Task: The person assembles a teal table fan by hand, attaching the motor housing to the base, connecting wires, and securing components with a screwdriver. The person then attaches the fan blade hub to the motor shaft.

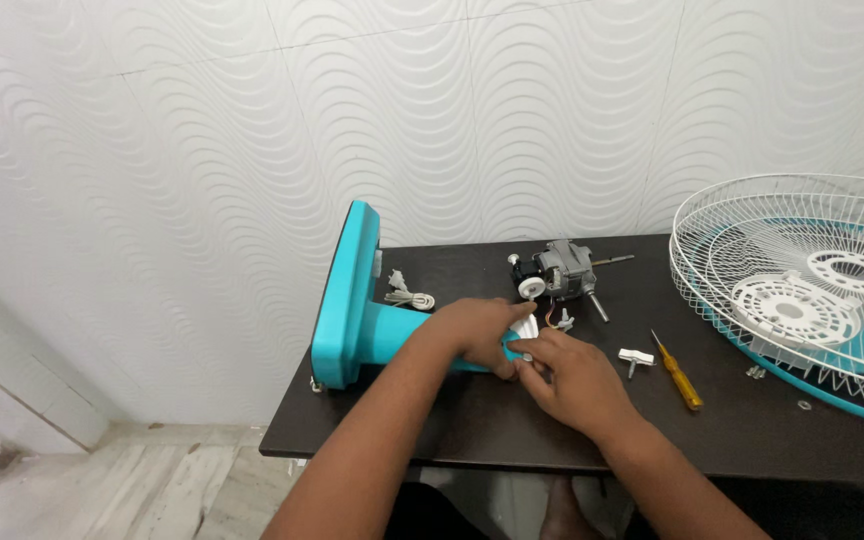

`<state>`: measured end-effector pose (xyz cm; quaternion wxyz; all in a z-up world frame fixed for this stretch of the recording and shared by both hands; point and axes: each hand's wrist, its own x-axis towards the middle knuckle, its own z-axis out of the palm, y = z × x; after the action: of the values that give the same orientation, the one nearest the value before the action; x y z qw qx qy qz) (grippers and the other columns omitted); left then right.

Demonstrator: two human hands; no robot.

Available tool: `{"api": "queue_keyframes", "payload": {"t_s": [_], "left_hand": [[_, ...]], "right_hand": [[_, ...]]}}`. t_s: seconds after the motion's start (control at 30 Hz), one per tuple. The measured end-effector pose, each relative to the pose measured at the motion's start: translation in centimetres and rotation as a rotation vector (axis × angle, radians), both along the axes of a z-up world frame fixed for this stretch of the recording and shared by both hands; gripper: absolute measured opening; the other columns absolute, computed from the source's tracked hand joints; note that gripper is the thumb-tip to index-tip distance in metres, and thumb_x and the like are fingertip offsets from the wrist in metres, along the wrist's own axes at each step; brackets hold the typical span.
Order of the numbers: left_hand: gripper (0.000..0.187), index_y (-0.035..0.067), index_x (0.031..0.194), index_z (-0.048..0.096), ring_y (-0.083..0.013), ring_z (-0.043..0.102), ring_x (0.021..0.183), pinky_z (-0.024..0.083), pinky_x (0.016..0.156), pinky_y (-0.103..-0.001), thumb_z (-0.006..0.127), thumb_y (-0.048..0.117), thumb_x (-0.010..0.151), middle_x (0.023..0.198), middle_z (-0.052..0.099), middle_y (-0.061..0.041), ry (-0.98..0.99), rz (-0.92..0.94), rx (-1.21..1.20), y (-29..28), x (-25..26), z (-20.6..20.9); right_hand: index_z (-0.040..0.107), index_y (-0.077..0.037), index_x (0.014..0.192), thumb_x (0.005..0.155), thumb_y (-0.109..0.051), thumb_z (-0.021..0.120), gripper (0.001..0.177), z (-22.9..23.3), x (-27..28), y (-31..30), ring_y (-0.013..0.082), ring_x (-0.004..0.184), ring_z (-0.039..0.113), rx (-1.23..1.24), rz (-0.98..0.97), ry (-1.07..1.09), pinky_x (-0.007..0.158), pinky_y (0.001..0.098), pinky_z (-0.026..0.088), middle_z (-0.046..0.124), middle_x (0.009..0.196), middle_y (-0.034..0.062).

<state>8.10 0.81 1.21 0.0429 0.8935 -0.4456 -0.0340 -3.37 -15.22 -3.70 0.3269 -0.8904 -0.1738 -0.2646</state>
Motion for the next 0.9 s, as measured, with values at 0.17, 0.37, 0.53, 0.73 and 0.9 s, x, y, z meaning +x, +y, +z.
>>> {"api": "queue_keyframes", "payload": {"t_s": [0.17,0.37,0.53,0.73,0.9], "left_hand": [[0.117,0.011,0.156,0.036,-0.0377,0.059,0.126,0.049,0.104,-0.042,0.092,0.043,0.058,0.140,0.057,-0.021,0.110,0.005,0.015,0.0,1.2,0.2],[0.100,0.016,0.146,0.052,-0.0398,0.057,0.117,0.045,0.093,-0.052,0.095,0.032,0.058,0.140,0.054,-0.019,-0.271,-0.029,-0.101,2.1,-3.0,0.7],[0.073,0.011,0.124,0.059,-0.0355,0.062,0.108,0.048,0.090,-0.048,0.091,0.032,0.062,0.122,0.062,-0.013,-0.352,-0.059,-0.234,3.5,-5.4,0.6],[0.055,0.012,0.118,0.063,-0.0338,0.065,0.105,0.050,0.086,-0.047,0.086,0.028,0.070,0.120,0.065,-0.012,-0.403,-0.133,-0.221,3.5,-5.1,-0.1],[0.053,0.012,0.118,0.065,-0.0355,0.065,0.103,0.052,0.085,-0.048,0.085,0.028,0.071,0.122,0.064,-0.013,-0.407,-0.131,-0.188,3.3,-5.3,0.4]], "right_hand": [[0.067,-0.016,0.118,0.074,-0.015,0.075,0.045,0.6,-0.1,0.3,0.0252,0.077,0.068,-0.018,0.026,0.001,0.070,0.0405,0.055,0.065,0.087,0.0061],[0.064,-0.019,0.126,0.079,-0.020,0.077,0.048,0.1,0.0,0.2,0.0262,0.075,0.066,-0.060,-0.054,0.154,0.070,0.0422,0.053,0.063,0.078,0.0047],[0.065,-0.017,0.121,0.081,-0.018,0.075,0.041,0.4,0.3,0.0,0.0265,0.072,0.066,-0.012,-0.022,0.146,0.067,0.0423,0.052,0.063,0.074,0.0039],[0.061,-0.009,0.101,0.081,-0.015,0.074,0.024,0.3,0.3,-0.4,0.0252,0.063,0.065,0.114,-0.066,0.205,0.062,0.0405,0.051,0.062,0.066,0.0047],[0.063,-0.008,0.087,0.081,-0.011,0.072,0.011,0.3,-0.1,-0.5,0.0233,0.061,0.066,0.180,-0.092,0.100,0.059,0.0383,0.051,0.063,0.064,0.0043]]}}
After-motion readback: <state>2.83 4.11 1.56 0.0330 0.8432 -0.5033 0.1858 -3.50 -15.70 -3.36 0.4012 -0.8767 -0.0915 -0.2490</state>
